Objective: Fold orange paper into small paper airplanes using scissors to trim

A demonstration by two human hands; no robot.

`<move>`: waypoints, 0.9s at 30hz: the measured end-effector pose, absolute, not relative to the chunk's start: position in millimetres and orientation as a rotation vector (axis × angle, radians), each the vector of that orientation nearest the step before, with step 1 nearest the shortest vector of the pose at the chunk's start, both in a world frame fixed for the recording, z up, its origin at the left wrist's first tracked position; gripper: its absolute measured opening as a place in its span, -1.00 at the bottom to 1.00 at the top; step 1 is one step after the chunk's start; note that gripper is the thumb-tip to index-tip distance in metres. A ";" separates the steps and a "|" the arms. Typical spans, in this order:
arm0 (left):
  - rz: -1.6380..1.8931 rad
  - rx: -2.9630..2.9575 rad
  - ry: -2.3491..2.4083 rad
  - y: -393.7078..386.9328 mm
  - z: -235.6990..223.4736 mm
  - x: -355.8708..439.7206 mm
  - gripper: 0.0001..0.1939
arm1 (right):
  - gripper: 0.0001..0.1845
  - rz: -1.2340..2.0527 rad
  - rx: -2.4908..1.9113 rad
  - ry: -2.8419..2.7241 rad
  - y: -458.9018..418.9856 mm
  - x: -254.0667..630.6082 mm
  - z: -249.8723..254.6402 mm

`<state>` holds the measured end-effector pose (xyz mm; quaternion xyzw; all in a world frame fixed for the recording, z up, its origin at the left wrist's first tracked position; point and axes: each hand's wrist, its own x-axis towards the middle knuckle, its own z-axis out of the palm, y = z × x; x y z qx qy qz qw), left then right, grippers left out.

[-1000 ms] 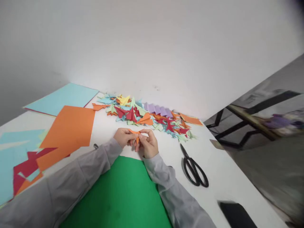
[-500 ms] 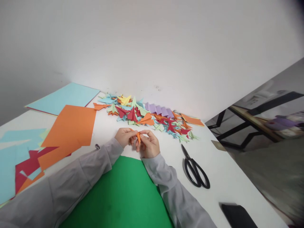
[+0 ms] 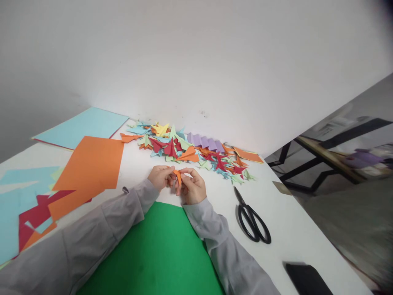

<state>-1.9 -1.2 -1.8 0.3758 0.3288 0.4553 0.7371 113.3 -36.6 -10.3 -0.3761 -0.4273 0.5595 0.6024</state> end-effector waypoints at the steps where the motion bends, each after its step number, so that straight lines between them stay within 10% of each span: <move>1: 0.999 0.829 0.717 -1.2 -2.2 -2.1 -0.71 | -0.75 1.290 -0.874 -0.990 -36.6 113.2 -10.6; 27: 1.228 0.824 0.848 1.1 -0.4 -2.6 -0.68 | -0.77 1.174 -0.915 -1.112 -40.5 111.3 -8.4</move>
